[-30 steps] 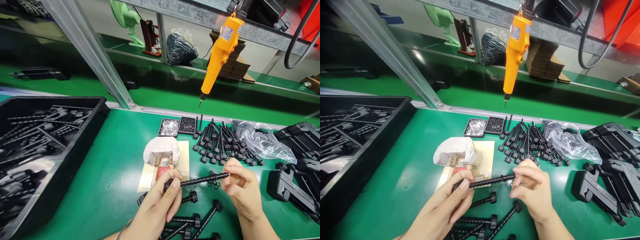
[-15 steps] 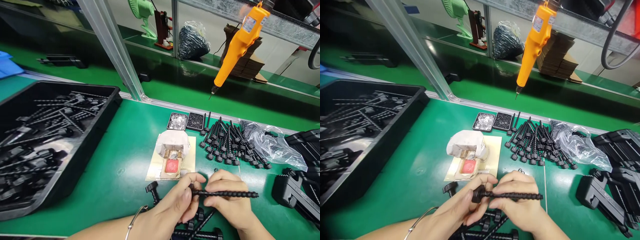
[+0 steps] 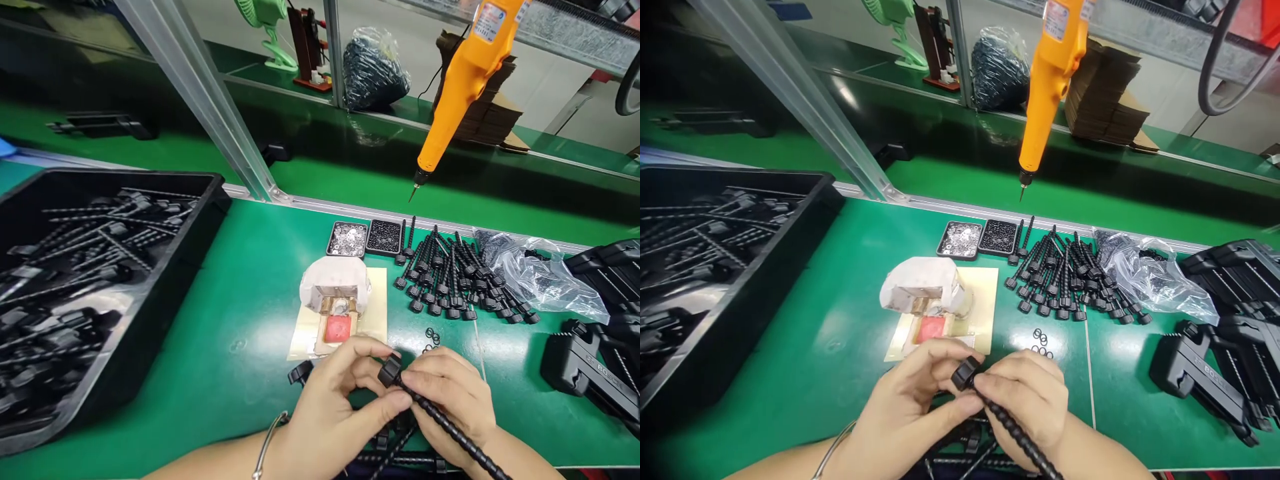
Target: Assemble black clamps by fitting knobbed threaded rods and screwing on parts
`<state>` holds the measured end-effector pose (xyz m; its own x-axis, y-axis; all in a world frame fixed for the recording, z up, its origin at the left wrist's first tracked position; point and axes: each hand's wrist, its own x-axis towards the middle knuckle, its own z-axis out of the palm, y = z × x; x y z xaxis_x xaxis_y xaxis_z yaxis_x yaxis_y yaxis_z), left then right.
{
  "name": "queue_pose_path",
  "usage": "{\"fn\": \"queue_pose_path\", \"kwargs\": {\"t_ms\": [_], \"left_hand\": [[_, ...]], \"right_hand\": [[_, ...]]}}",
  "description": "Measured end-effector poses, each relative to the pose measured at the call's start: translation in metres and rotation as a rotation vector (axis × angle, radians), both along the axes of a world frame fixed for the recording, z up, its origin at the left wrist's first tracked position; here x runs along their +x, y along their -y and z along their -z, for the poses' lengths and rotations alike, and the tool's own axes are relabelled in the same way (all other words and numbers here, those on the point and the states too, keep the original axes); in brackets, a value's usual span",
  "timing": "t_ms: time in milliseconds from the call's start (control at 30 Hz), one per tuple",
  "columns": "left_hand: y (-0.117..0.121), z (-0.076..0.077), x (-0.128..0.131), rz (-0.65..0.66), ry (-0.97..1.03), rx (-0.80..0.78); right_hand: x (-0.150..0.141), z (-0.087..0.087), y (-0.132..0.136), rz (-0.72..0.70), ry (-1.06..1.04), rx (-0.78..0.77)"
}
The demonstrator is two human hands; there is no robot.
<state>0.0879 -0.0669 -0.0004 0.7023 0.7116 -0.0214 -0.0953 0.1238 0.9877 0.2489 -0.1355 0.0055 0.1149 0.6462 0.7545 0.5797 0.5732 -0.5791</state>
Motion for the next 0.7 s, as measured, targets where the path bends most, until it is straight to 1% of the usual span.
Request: {"fn": "queue_pose_path", "kwargs": {"t_ms": [67,133,233,300,367,433,467,567,633,700], "left_hand": [[-0.001,0.0,0.0,-0.107,0.04,0.14],[-0.003,-0.001,-0.001,-0.176,0.058,0.347],[-0.008,-0.005,-0.005,-0.17,0.029,0.62],[-0.011,-0.008,-0.007,-0.124,-0.014,0.735],[-0.014,-0.011,-0.008,-0.062,-0.045,0.807],[-0.016,-0.016,-0.007,0.01,-0.06,0.83],[-0.016,-0.018,-0.005,0.045,-0.064,0.829],[-0.017,-0.022,-0.003,0.13,-0.085,0.833],[-0.016,-0.021,-0.003,0.17,-0.101,0.87],[-0.015,-0.018,-0.004,0.21,-0.113,0.915]], "right_hand": [[-0.003,0.002,0.002,0.01,-0.004,0.033],[-0.008,0.004,0.003,0.015,-0.034,0.03],[-0.012,0.002,0.005,-0.006,-0.087,-0.027],[-0.013,-0.001,0.006,-0.022,-0.127,-0.057],[-0.012,-0.003,0.007,-0.007,-0.186,-0.087],[-0.009,-0.004,0.007,-0.015,-0.253,-0.146],[-0.008,-0.004,0.006,-0.041,-0.288,-0.189],[-0.004,0.0,0.004,-0.177,-0.451,-0.355],[-0.001,0.002,0.003,-0.274,-0.591,-0.451],[0.001,0.003,0.002,-0.332,-0.686,-0.531]]}}
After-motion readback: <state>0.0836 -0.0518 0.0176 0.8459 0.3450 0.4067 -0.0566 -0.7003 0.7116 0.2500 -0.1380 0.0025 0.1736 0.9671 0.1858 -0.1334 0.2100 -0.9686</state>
